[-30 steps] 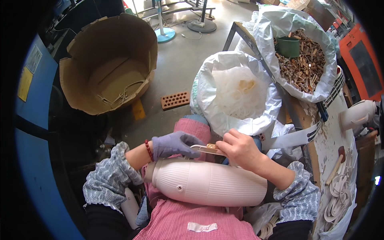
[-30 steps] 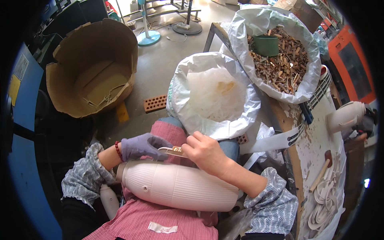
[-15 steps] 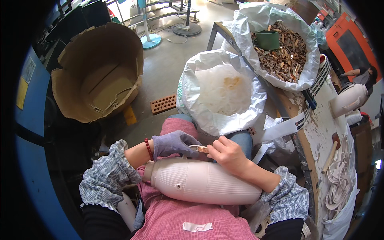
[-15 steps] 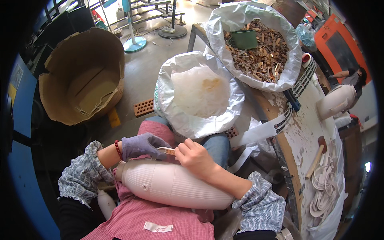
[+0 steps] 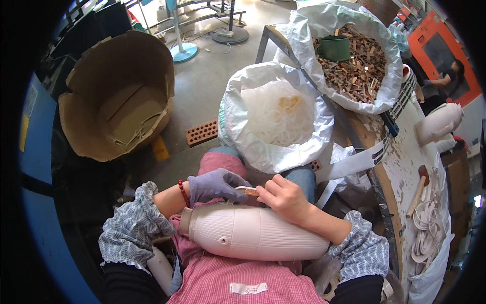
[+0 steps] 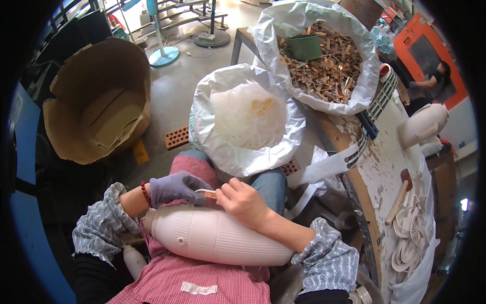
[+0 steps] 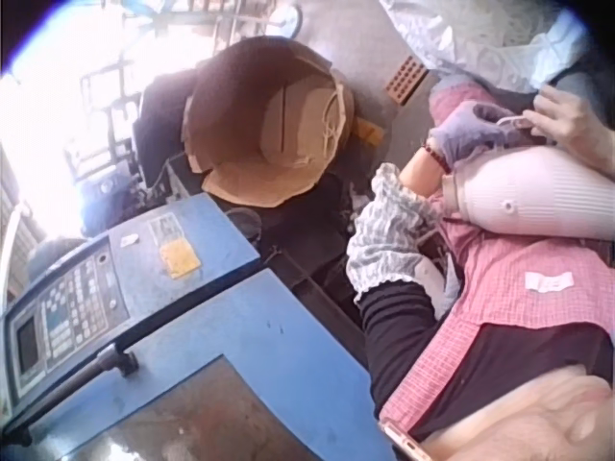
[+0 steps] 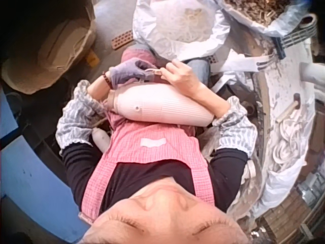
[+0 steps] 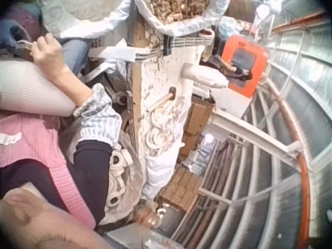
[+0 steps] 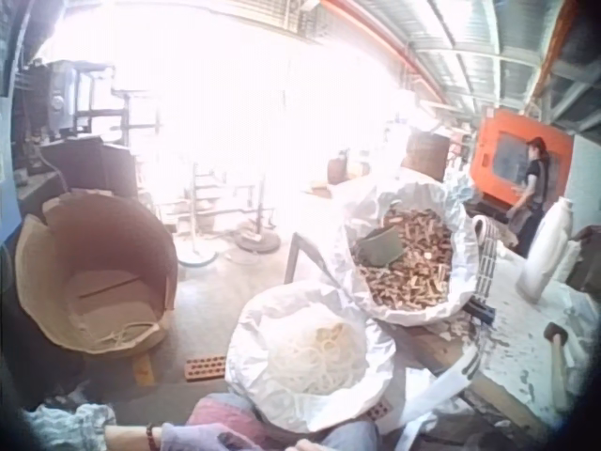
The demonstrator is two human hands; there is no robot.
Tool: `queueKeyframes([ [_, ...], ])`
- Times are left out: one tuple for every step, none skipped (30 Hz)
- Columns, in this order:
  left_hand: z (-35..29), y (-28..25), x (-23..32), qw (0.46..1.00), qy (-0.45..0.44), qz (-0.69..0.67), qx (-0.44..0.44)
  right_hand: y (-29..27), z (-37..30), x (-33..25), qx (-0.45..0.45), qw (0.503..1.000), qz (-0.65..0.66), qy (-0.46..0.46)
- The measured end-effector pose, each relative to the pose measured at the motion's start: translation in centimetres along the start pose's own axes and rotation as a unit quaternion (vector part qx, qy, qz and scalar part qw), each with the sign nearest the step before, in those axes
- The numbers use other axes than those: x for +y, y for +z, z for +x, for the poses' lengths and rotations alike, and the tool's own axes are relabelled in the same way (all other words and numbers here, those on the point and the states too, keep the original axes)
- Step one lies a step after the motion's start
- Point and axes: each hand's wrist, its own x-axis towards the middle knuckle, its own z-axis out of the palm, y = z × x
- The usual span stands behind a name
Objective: The person assembles white thermos containers by attaching handles and applying labels. They pick up each thermos, affix a handle, and then apply a label to the body before placing the finished unit aside.
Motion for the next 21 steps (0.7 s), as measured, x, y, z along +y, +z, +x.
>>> queueKeyframes([
  [-0.4, 0.0, -0.1, 1.0, 0.003, -0.001, -0.003, 0.0, 0.1, -0.1, -0.007, 1.0, -0.01, 0.004],
  [-0.4, 0.0, -0.1, 1.0, 0.014, 0.001, -0.007, 0.1, 0.4, -0.2, -0.007, 1.0, 0.011, 0.007],
  [-0.1, -0.3, -0.3, 1.0, -0.003, -0.002, -0.017, 0.4, 0.5, -0.3, -0.009, 1.0, -0.002, -0.002],
  [0.2, -0.2, -0.3, 0.999, -0.008, 0.037, 0.016, 0.6, 0.6, -0.1, -0.012, 1.0, -0.014, -0.011],
  [0.7, -0.1, -1.1, 0.998, 0.001, 0.053, 0.033, 1.1, 0.7, 0.1, -0.003, 1.0, 0.006, -0.012],
  [1.2, 0.2, -1.5, 0.996, 0.009, 0.066, 0.053, 1.3, 0.9, 0.5, 0.007, 0.999, 0.029, -0.015],
  [1.5, 0.5, -1.5, 0.997, -0.001, 0.056, 0.061, 0.8, 1.0, 1.6, -0.017, 0.998, 0.06, -0.017],
  [1.4, 0.8, -1.0, 0.996, -0.013, 0.046, 0.071, 0.1, 1.1, 3.0, -0.043, 0.996, 0.08, 0.017],
  [1.2, 0.9, -0.9, 0.997, 0.003, 0.037, 0.063, -1.2, 1.8, 5.0, 0.026, 0.995, 0.083, 0.052],
  [0.9, 1.3, -0.1, 0.997, 0.012, 0.027, 0.067, -2.8, 2.2, 8.8, 0.082, 0.996, -0.03, 0.023],
  [0.6, 1.4, 0.7, 0.996, 0.034, 0.046, 0.066, -4.7, 2.2, 12.8, 0.132, 0.986, -0.045, 0.09],
  [-0.1, 1.5, 1.4, 0.994, 0.052, 0.061, 0.07, -7.1, 2.6, 16.1, 0.169, 0.966, -0.14, 0.14],
  [-0.9, 1.9, 2.7, 0.988, 0.108, 0.092, 0.064, -9.2, 2.1, 19.5, 0.129, 0.941, -0.173, 0.26],
  [-1.9, 2.5, 4.6, 0.977, 0.164, 0.123, 0.056, -10.2, 0.4, 23.6, 0.149, 0.904, -0.261, 0.304],
  [-2.7, 2.7, 5.4, 0.964, 0.209, 0.15, 0.064, -10.4, 0.2, 25.6, 0.092, 0.892, -0.255, 0.363],
  [-2.9, 2.2, 5.3, 0.898, 0.306, 0.305, 0.083, -10.4, 0.3, 27.0, 0.033, 0.873, -0.249, 0.418],
  [-2.9, 1.9, 5.0, 0.867, 0.36, 0.337, 0.069, -10.2, 0.0, 28.4, 0.022, 0.875, -0.241, 0.42],
  [-2.7, 1.8, 4.8, 0.83, 0.415, 0.369, 0.052, -10.1, -0.2, 29.5, 0.011, 0.875, -0.236, 0.423],
  [-3.0, 1.8, 5.1, 0.815, 0.429, 0.388, 0.025, -10.1, -0.6, 30.5, 0.0, 0.875, -0.232, 0.426],
  [-3.6, 2.1, 4.4, 0.803, 0.441, 0.398, 0.046, -10.1, -0.1, 30.3, 0.042, 0.873, -0.2, 0.443],
  [-4.2, 2.1, 3.8, 0.79, 0.428, 0.434, 0.064, -10.3, 0.2, 29.9, 0.083, 0.868, -0.168, 0.461],
])
